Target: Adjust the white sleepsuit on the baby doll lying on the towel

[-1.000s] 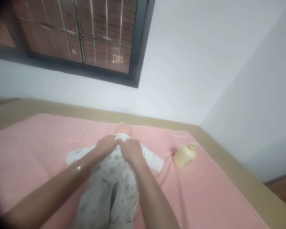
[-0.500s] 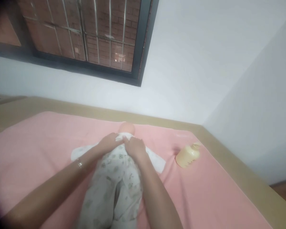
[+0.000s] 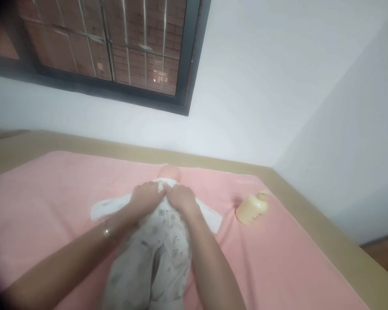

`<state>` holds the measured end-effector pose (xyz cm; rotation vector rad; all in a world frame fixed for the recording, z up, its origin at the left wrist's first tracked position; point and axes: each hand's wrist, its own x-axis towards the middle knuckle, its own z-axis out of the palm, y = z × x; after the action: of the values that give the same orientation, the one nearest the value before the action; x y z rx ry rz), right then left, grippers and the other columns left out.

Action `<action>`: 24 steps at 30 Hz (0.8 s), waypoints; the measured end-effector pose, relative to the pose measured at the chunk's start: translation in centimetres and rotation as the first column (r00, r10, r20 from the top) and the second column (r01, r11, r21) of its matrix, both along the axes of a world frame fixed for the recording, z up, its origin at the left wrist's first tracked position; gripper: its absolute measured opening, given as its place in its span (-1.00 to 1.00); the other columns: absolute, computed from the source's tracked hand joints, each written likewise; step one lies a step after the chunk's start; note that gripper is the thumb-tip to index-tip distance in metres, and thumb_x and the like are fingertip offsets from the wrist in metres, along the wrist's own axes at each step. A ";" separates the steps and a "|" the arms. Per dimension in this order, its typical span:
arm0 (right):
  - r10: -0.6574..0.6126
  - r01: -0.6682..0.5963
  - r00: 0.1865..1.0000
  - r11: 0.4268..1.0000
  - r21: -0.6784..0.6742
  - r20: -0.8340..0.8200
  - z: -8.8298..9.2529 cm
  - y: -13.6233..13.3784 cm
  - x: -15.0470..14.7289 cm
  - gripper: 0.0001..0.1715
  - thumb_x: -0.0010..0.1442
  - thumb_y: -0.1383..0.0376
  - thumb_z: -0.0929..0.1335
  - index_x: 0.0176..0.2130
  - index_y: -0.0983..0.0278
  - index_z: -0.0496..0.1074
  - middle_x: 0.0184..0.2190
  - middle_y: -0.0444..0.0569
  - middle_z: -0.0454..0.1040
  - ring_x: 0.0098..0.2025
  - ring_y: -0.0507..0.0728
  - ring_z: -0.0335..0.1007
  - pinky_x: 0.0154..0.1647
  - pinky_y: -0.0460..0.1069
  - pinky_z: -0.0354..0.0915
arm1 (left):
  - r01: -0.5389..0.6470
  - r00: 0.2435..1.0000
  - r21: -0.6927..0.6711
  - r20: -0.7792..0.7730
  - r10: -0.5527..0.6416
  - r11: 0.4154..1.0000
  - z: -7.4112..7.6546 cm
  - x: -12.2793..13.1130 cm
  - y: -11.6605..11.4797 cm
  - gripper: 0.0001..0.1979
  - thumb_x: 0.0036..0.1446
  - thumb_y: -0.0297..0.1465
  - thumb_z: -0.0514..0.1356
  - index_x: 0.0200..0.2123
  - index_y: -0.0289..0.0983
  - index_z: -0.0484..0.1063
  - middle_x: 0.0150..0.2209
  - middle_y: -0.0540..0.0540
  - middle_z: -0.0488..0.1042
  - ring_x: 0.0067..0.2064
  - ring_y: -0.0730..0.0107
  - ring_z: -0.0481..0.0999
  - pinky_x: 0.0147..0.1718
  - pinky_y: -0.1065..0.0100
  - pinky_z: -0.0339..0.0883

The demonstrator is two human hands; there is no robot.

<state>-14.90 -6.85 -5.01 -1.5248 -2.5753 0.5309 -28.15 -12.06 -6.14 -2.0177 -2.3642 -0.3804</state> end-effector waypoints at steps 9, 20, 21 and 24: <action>0.023 -0.024 0.998 1.000 -0.010 -0.053 0.8 -0.6 0.5 0.01 0.25 -0.19 -0.15 -0.14 0.39 0.49 -0.17 0.24 0.48 -0.12 0.28 0.39 -0.11 0.07 0.21 | 0.076 0.992 -0.025 0.106 -0.073 0.997 0.1 -0.8 0.6 -0.50 0.23 -0.11 -0.16 -0.32 -0.27 0.47 -0.29 -0.17 0.51 -0.24 0.21 0.48 -0.26 0.28 0.27; -0.069 0.057 0.995 0.984 -0.168 -0.069 0.3 1.6 0.4 -0.01 0.28 -0.14 -0.14 -0.10 0.47 0.47 -0.10 0.26 0.45 -0.08 0.25 0.39 -0.08 0.02 0.22 | 0.130 0.988 0.058 -0.095 -0.124 0.990 0.4 1.1 -1.2 -0.60 0.25 -0.24 -0.10 -0.24 -0.36 0.44 -0.22 -0.30 0.48 -0.13 0.10 0.44 -0.15 0.16 0.24; -0.046 0.036 0.996 0.990 -0.135 -0.075 0.8 0.8 0.5 -0.02 0.28 -0.15 -0.14 -0.13 0.44 0.48 -0.11 0.25 0.46 -0.09 0.25 0.39 -0.09 0.02 0.22 | 0.094 0.992 0.051 -0.083 -0.090 0.994 0.2 0.8 -0.8 -0.58 0.25 -0.20 -0.11 -0.24 -0.34 0.44 -0.21 -0.30 0.48 -0.14 0.08 0.44 -0.17 0.13 0.24; 0.031 -0.032 0.997 0.999 -0.011 -0.068 2.2 -1.8 0.2 -0.02 0.27 -0.15 -0.16 -0.17 0.38 0.49 -0.17 0.20 0.49 -0.12 0.26 0.39 -0.11 0.05 0.21 | 0.040 0.999 -0.101 0.037 -0.036 0.994 0.2 -0.4 0.4 -0.60 0.21 -0.15 -0.08 -0.25 -0.26 0.45 -0.22 -0.21 0.50 -0.21 0.13 0.47 -0.24 0.16 0.26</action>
<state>-14.70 -8.64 -2.84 -1.4461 -2.5534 0.5920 -28.54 -11.70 -5.89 -2.1193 -2.4164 -0.3041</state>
